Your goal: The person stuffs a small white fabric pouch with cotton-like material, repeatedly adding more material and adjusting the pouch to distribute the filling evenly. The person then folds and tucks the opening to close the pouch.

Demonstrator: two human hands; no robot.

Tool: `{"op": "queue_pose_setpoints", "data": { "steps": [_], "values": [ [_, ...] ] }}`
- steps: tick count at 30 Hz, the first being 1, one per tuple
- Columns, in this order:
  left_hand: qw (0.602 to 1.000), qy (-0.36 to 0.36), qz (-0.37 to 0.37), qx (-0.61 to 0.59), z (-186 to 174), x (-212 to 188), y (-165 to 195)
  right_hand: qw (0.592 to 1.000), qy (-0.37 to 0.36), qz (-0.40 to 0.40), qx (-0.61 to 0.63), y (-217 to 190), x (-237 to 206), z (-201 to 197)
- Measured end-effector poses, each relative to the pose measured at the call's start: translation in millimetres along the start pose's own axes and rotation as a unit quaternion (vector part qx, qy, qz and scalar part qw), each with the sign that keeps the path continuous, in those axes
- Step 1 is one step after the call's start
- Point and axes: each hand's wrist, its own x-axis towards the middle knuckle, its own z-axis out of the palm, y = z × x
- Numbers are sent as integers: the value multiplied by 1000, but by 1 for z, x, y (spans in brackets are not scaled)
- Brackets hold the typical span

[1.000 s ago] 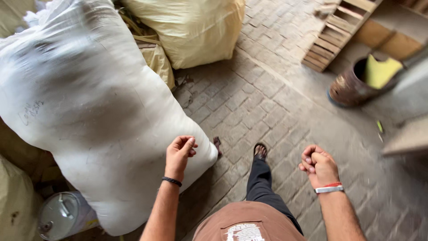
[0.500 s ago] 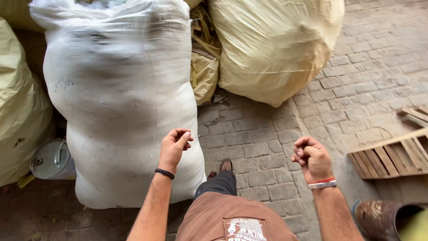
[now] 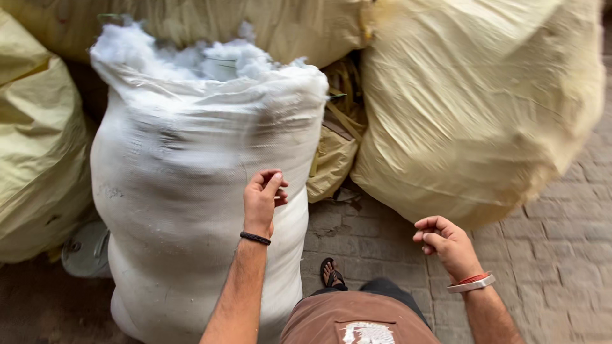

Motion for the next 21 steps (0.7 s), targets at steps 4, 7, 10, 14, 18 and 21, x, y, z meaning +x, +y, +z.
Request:
{"op": "queue_pose_setpoints", "data": {
  "steps": [4,7,10,14,18,21],
  "values": [
    [997,15,72,38,19,68,43,995,-93,-23,-19,-33,112,39],
    [978,54,162,122,28,123,68,989,-139,-8,-46,-51,200,82],
    [947,110,235,189,38,184,87,980,-193,-16,-47,-83,294,118],
    [908,165,284,259,43,267,113,962,-260,-71,-41,-156,407,178],
    [788,81,248,557,57,338,126,922,-364,-130,6,-240,487,240],
    [721,9,-82,689,72,346,114,885,-436,-160,-17,-277,517,292]
  ]
}}
